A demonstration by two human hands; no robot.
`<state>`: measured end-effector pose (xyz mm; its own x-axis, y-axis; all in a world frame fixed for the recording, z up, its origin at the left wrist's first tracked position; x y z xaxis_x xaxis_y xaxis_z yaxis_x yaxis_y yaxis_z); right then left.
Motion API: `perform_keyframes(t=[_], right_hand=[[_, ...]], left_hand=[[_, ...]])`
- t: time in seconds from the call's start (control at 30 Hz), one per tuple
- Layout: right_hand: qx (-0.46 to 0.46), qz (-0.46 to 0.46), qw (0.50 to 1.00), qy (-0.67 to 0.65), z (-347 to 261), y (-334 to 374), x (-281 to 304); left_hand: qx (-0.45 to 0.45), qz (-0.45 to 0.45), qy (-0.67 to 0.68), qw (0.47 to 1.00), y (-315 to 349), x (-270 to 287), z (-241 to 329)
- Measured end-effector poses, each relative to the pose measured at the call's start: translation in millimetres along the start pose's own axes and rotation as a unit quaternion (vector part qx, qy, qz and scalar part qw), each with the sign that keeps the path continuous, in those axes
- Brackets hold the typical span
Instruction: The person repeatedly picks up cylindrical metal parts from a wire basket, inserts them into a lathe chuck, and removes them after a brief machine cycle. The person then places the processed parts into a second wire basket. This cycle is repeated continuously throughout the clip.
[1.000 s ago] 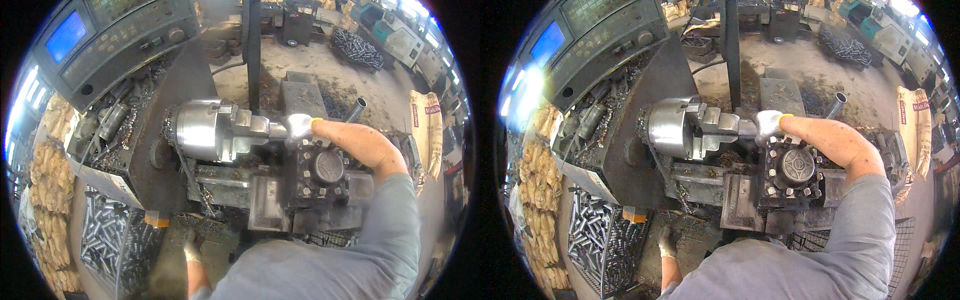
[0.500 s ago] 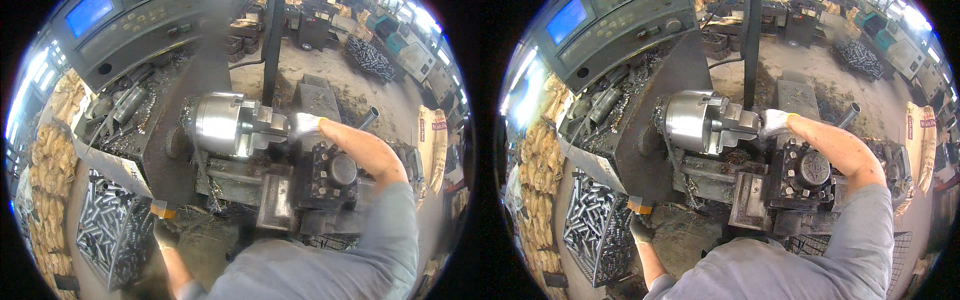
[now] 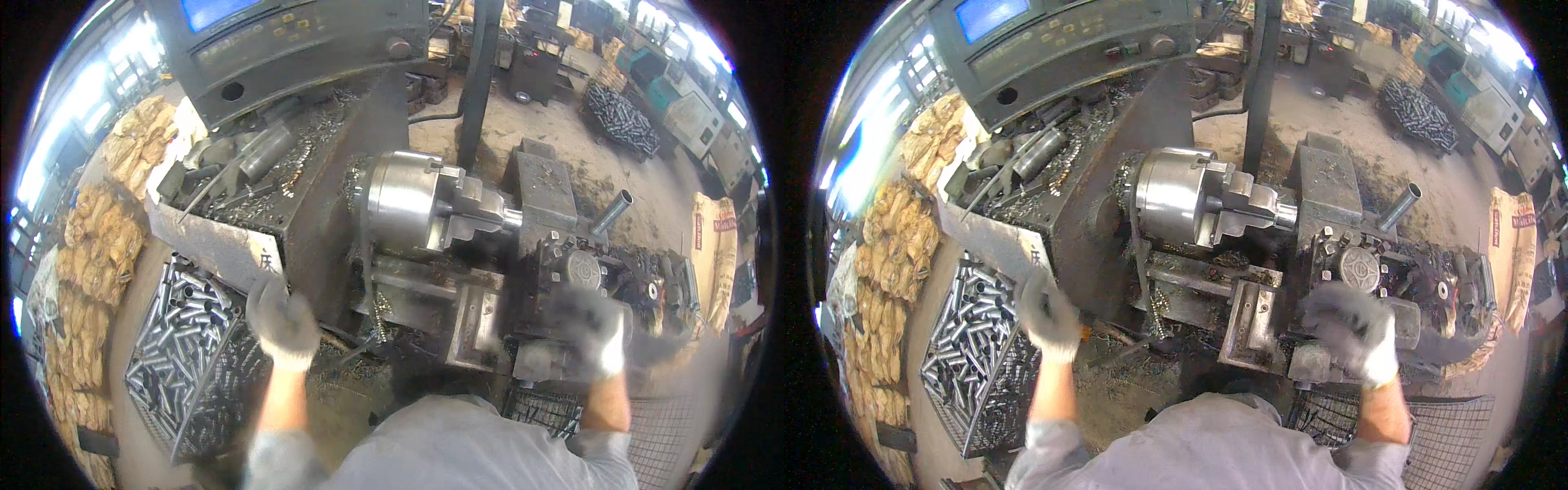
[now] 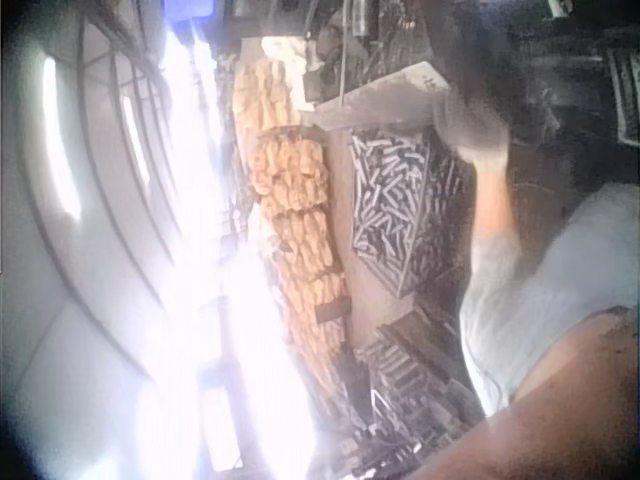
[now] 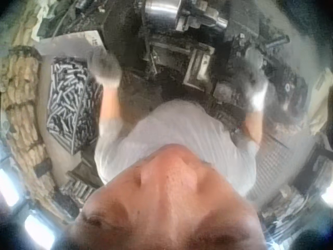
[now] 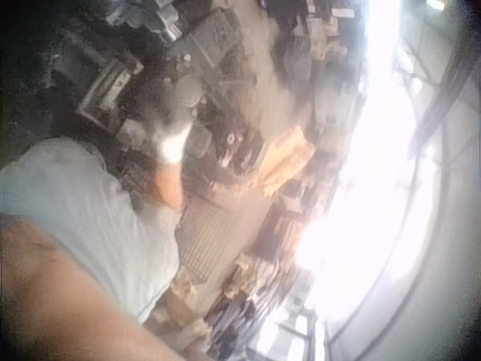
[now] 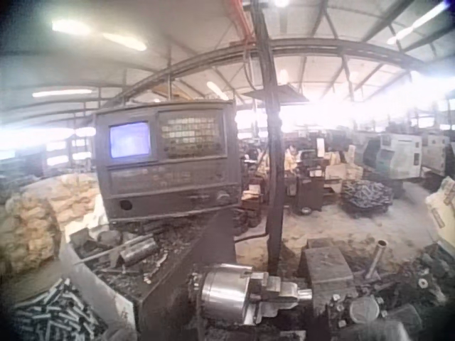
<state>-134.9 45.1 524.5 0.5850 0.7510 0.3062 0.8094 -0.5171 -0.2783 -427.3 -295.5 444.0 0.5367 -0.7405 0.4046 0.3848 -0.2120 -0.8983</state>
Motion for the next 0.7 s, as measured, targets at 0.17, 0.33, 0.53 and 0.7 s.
perform_keyframes(t=[0.17,0.33,0.53,0.7], right_hand=[[-0.119,-0.078,0.956,-0.257,27,42,-26],[-0.166,-0.146,0.933,-0.283,53,46,-20],[-0.167,-0.197,0.921,-0.293,60,35,-28],[-0.194,-0.359,0.869,-0.280,53,32,-102]], left_hand=[[-0.047,-0.108,-0.017,0.993,-181,-118,48],[-0.026,-0.269,-0.271,0.924,-269,-200,47],[0.016,-0.163,-0.021,0.986,-182,-140,82],[0.138,-0.296,0.054,0.944,142,8,56]])
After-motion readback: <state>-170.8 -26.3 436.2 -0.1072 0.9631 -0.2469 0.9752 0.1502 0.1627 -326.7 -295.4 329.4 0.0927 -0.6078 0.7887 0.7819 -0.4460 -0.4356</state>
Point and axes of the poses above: each hand's wrist, its own y-axis away from the middle knuckle, its own x-axis out of the back of the hand, z = x × y, the point moved 1 cm from there along -y, towards the middle knuckle, and after that the axes turned 8 degrees about -y, right-handed, at the moved point
